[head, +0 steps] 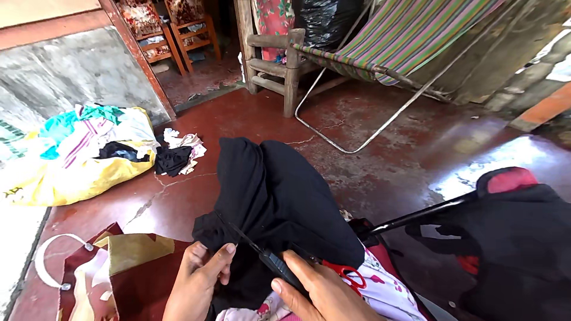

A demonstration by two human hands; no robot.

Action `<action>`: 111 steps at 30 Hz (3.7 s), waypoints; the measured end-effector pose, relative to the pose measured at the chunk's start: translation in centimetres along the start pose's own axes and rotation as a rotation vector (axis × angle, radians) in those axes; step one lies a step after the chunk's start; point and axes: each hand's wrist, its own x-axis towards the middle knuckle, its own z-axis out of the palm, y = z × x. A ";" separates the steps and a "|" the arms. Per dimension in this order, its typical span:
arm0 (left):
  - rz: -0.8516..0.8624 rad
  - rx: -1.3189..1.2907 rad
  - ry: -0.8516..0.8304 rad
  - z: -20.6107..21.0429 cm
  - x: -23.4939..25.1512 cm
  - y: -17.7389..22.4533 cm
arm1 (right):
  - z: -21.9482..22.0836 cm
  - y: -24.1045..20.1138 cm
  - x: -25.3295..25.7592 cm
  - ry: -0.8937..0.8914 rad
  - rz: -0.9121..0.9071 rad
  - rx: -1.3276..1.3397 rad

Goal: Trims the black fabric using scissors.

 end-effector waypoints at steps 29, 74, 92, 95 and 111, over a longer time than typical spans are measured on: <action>0.033 -0.293 -0.040 1.2 -0.2 -0.4 | 0.2 -0.4 -0.5 0.026 -0.025 -0.097; -0.039 -0.340 0.029 1.2 -0.6 0.9 | 1.6 -0.8 0.4 0.137 -0.104 -0.297; -0.042 0.238 0.008 -1.6 -0.9 2.5 | 1.4 -1.7 0.7 -0.041 -0.014 -0.026; -0.051 0.248 -0.017 -2.1 -0.9 2.4 | 1.0 -2.1 0.4 -0.117 0.035 -0.035; 0.032 -0.086 -0.151 -2.3 -0.7 1.7 | 0.3 -2.2 0.0 -0.147 0.034 -0.009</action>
